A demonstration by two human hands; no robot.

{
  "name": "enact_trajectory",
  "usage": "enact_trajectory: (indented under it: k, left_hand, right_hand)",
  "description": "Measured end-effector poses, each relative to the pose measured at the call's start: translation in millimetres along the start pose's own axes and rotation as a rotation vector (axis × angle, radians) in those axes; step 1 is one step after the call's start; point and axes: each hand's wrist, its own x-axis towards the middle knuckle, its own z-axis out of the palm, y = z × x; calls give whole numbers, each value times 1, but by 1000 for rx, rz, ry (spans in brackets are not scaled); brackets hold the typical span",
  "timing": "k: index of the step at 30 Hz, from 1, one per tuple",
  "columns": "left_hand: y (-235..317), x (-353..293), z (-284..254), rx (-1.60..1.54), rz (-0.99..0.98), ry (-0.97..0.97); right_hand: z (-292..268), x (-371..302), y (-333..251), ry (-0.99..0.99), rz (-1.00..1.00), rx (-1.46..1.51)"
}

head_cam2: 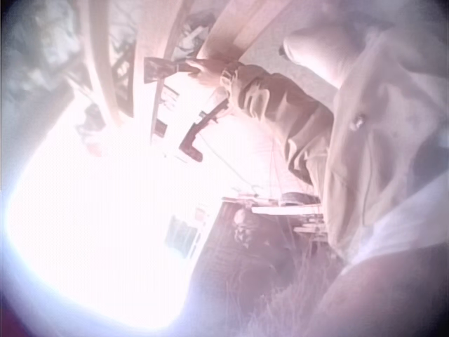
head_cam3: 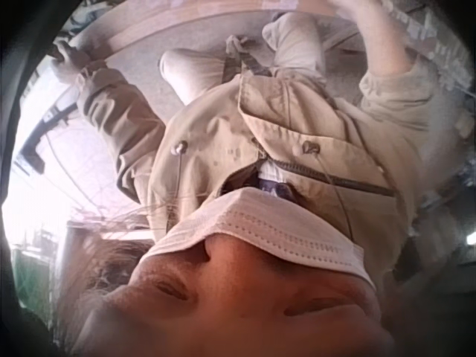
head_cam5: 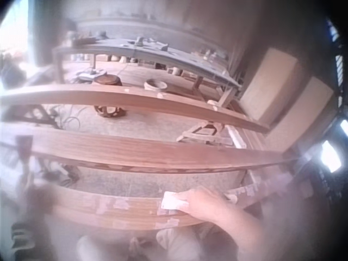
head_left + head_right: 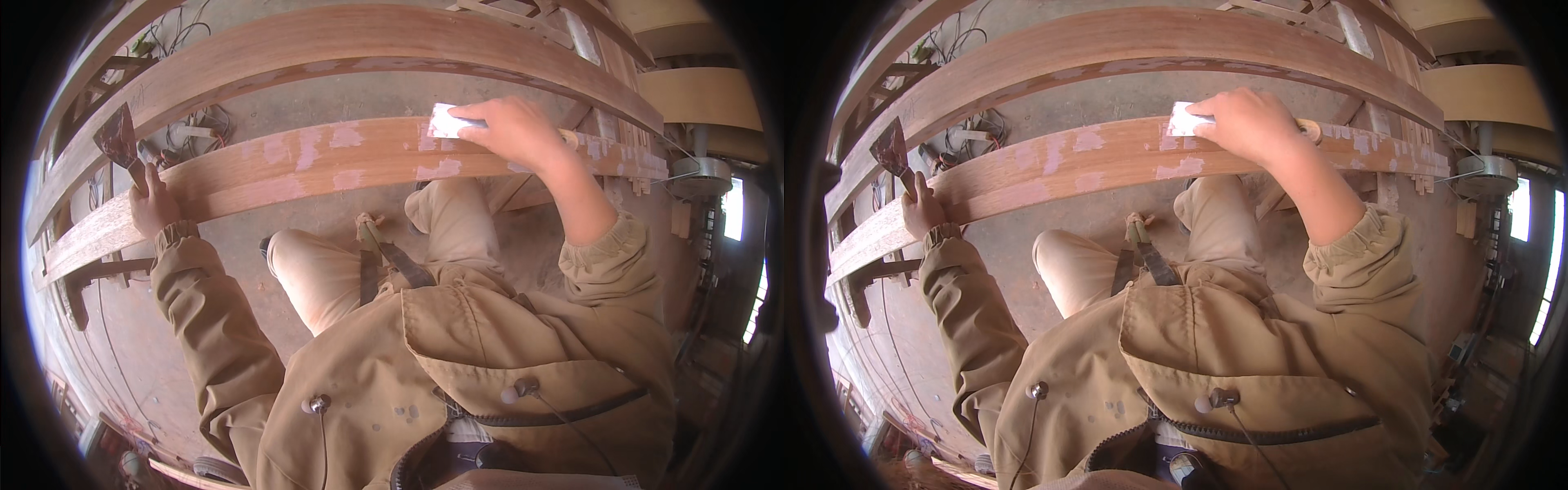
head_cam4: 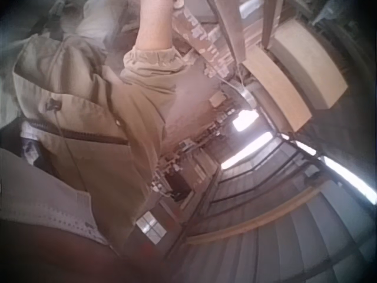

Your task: The person applies wood filler to a curved wooden frame using a putty knife and a smaller scraper. They repeatedly scoop filler from a bucket and spread it along the frame's surface, smoothing it as they work.

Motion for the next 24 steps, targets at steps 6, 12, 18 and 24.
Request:
enact_trajectory:
  k: [6, 12, 18, 24]
  left_hand:
    - [2, -1, -2, -19, -20, -14]
    - [2, -3, -3, -4, -37, -20]
    - [4, -2, 0, -7, -16, -3]
    - [2, -3, 0, 16, -2, 5]
  right_hand:
    - [42, -4, -4, 48, -76, 134]
    - [40, -7, 8, 38, -118, 132]
    - [20, 2, -17, -34, -77, -40]
    - [2, 10, -24, -158, -72, -142]
